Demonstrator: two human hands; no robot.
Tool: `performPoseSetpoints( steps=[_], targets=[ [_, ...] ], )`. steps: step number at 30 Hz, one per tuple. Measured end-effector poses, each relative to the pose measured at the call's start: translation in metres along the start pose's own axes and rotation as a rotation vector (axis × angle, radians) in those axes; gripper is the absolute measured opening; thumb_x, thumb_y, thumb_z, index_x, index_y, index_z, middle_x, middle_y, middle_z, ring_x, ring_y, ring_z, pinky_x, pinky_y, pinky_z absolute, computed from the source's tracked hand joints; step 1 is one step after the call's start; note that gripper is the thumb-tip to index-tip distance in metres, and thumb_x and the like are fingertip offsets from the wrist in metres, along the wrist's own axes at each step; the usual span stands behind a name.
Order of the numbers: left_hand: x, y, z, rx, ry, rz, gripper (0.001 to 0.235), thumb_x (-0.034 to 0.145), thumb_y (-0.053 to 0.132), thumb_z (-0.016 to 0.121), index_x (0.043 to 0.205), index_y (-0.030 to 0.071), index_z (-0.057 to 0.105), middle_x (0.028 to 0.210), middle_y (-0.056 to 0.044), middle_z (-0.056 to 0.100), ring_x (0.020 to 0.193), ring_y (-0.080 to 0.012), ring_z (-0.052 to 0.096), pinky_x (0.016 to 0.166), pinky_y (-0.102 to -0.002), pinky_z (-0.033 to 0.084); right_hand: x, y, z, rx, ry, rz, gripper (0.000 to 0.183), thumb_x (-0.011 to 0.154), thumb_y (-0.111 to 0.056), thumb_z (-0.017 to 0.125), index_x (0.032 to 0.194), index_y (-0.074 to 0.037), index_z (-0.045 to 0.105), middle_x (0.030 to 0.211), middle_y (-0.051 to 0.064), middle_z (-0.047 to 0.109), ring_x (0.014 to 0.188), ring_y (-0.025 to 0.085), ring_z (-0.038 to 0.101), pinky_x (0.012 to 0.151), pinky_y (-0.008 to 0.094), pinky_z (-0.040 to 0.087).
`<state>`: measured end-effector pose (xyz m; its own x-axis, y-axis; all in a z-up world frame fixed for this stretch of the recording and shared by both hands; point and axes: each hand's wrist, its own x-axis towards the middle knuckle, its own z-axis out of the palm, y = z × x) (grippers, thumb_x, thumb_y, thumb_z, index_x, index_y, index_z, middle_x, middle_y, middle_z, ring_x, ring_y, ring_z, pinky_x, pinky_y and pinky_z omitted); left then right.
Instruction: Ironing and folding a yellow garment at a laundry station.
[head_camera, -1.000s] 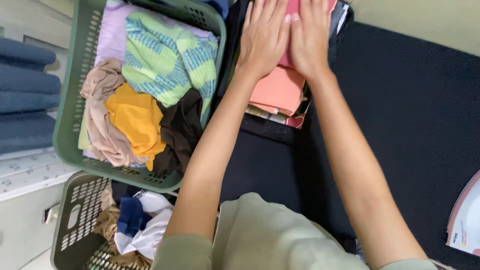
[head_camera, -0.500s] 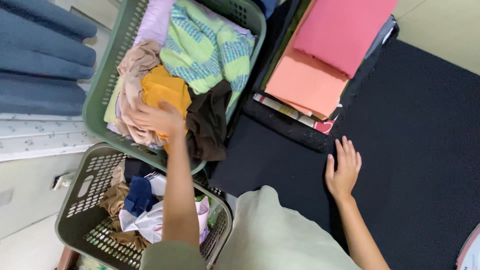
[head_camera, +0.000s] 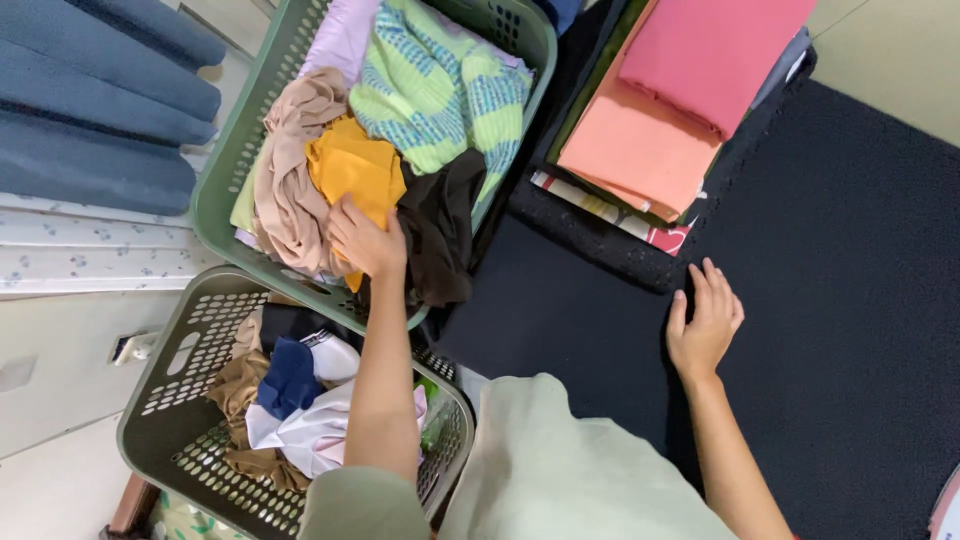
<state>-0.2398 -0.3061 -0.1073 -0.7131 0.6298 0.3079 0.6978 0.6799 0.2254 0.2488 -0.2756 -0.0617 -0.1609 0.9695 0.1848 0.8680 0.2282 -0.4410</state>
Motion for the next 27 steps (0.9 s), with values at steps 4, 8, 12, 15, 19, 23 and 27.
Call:
performPoseSetpoints(
  steps=[4, 8, 12, 15, 19, 23, 27],
  targets=[
    [0.006, -0.022, 0.029, 0.049, -0.088, -0.306, 0.051, 0.075, 0.026, 0.079, 0.117, 0.007, 0.057, 0.125, -0.017, 0.057, 0.117, -0.0377, 0.050, 0.093, -0.053, 0.037, -0.004, 0.002, 0.000, 0.007, 0.002, -0.005, 0.042, 0.103, -0.014, 0.060, 0.143, -0.005, 0.059, 0.155, 0.015, 0.054, 0.147, 0.031, 0.046, 0.121, 0.048, 0.028],
    [0.004, -0.017, 0.017, -0.377, 0.076, -0.166, 0.031, 0.097, 0.003, 0.058, 0.127, -0.002, 0.058, 0.123, -0.023, 0.065, 0.115, -0.0421, 0.060, 0.100, -0.052, 0.046, -0.010, 0.005, 0.007, 0.025, 0.026, 0.012, 0.042, 0.100, -0.013, 0.064, 0.141, -0.005, 0.060, 0.155, 0.016, 0.054, 0.146, 0.033, 0.047, 0.120, 0.048, 0.031],
    [-0.068, 0.050, -0.043, -0.637, 0.293, -0.058, 0.037, 0.099, 0.002, 0.056, 0.134, -0.010, 0.051, 0.120, -0.030, 0.063, 0.110, -0.0479, 0.062, 0.099, -0.052, 0.049, -0.004, -0.063, -0.007, 0.186, 0.032, 0.093, 0.044, 0.092, -0.011, 0.073, 0.134, -0.005, 0.059, 0.148, 0.015, 0.055, 0.135, 0.031, 0.053, 0.104, 0.043, 0.044],
    [-0.160, 0.099, -0.069, -0.701, 0.212, 0.062, 0.027, 0.096, 0.001, 0.058, 0.117, -0.015, 0.060, 0.102, -0.031, 0.064, 0.096, -0.0490, 0.062, 0.089, -0.053, 0.049, -0.007, -0.112, -0.008, 0.527, -0.136, 0.108, 0.063, 0.078, -0.012, 0.087, 0.133, -0.006, 0.057, 0.143, 0.016, 0.053, 0.097, 0.021, 0.064, 0.077, 0.032, 0.055],
    [-0.213, 0.152, -0.121, -0.962, -0.132, 0.451, 0.020, 0.088, 0.007, 0.068, 0.107, -0.001, 0.066, 0.102, -0.020, 0.068, 0.099, -0.0392, 0.067, 0.093, -0.049, 0.054, -0.037, -0.087, 0.065, 0.776, -0.377, 0.151, 0.048, 0.086, -0.014, 0.078, 0.130, -0.004, 0.061, 0.130, 0.015, 0.063, 0.100, 0.026, 0.067, 0.081, 0.036, 0.057],
    [-0.217, 0.165, -0.115, -0.986, -0.118, 0.569, 0.044, 0.103, 0.027, 0.078, 0.132, 0.000, 0.061, 0.130, -0.013, 0.066, 0.124, -0.0352, 0.062, 0.108, -0.045, 0.055, -0.043, -0.044, 0.068, 1.018, -0.599, 0.194, 0.036, 0.095, -0.016, 0.069, 0.128, -0.003, 0.064, 0.117, 0.013, 0.073, 0.102, 0.032, 0.071, 0.086, 0.039, 0.059],
    [-0.168, 0.178, -0.160, -0.968, 0.043, 0.613, 0.078, 0.087, 0.054, 0.073, 0.138, -0.001, 0.050, 0.137, -0.016, 0.054, 0.127, -0.0360, 0.053, 0.112, -0.052, 0.042, -0.003, -0.034, -0.085, 0.328, -0.100, -0.265, 0.050, 0.099, -0.016, 0.062, 0.146, -0.001, 0.052, 0.149, 0.021, 0.056, 0.138, 0.037, 0.053, 0.115, 0.048, 0.043]
  ],
)
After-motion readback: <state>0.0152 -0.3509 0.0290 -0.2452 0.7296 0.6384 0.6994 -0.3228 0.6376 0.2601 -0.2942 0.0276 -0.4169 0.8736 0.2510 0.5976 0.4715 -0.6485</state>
